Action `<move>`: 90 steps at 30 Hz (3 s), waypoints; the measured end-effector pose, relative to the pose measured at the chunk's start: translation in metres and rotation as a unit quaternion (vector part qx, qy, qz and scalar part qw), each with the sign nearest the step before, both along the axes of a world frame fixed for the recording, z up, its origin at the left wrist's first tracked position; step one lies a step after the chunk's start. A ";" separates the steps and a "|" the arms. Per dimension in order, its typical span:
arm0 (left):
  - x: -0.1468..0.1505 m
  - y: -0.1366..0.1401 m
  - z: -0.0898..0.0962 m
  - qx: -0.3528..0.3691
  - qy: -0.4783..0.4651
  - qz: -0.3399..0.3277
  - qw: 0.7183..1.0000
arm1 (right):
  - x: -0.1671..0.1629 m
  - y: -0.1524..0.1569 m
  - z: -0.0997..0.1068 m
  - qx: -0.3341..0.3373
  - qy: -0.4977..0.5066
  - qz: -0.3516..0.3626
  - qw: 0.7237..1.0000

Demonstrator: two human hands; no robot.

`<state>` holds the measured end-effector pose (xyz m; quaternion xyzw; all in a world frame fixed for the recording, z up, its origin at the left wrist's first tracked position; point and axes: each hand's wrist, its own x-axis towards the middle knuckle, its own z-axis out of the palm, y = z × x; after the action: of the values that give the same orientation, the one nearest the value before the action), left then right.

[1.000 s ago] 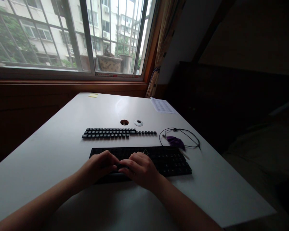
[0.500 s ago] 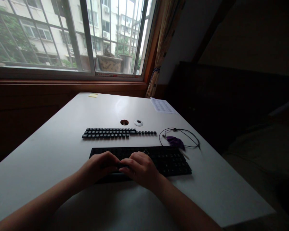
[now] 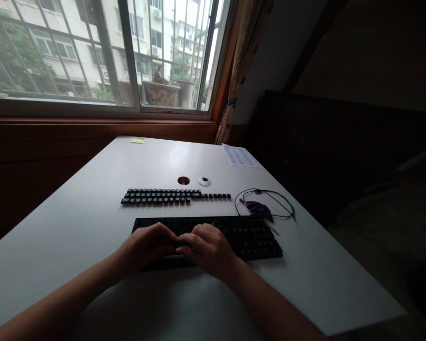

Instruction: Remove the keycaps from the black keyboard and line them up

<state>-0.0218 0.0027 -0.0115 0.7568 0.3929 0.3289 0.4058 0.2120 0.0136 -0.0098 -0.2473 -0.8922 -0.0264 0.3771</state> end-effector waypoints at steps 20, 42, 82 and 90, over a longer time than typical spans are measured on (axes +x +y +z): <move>0.000 0.002 -0.001 0.020 0.001 0.003 1.000 | 0.001 0.000 0.002 0.007 0.011 0.004 1.000; 0.000 0.006 0.005 0.172 0.045 -0.045 0.983 | -0.002 -0.001 -0.002 0.009 0.041 0.018 0.999; -0.002 0.008 0.002 0.151 0.040 -0.045 0.987 | 0.002 0.001 0.000 0.003 -0.001 0.025 1.000; 0.000 0.008 0.000 0.130 0.028 -0.067 0.989 | 0.002 0.001 -0.001 -0.014 0.005 0.027 1.000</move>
<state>-0.0222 0.0102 -0.0111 0.8364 0.3068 0.3281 0.3142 0.2144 0.0145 -0.0109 -0.2287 -0.8970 -0.0032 0.3783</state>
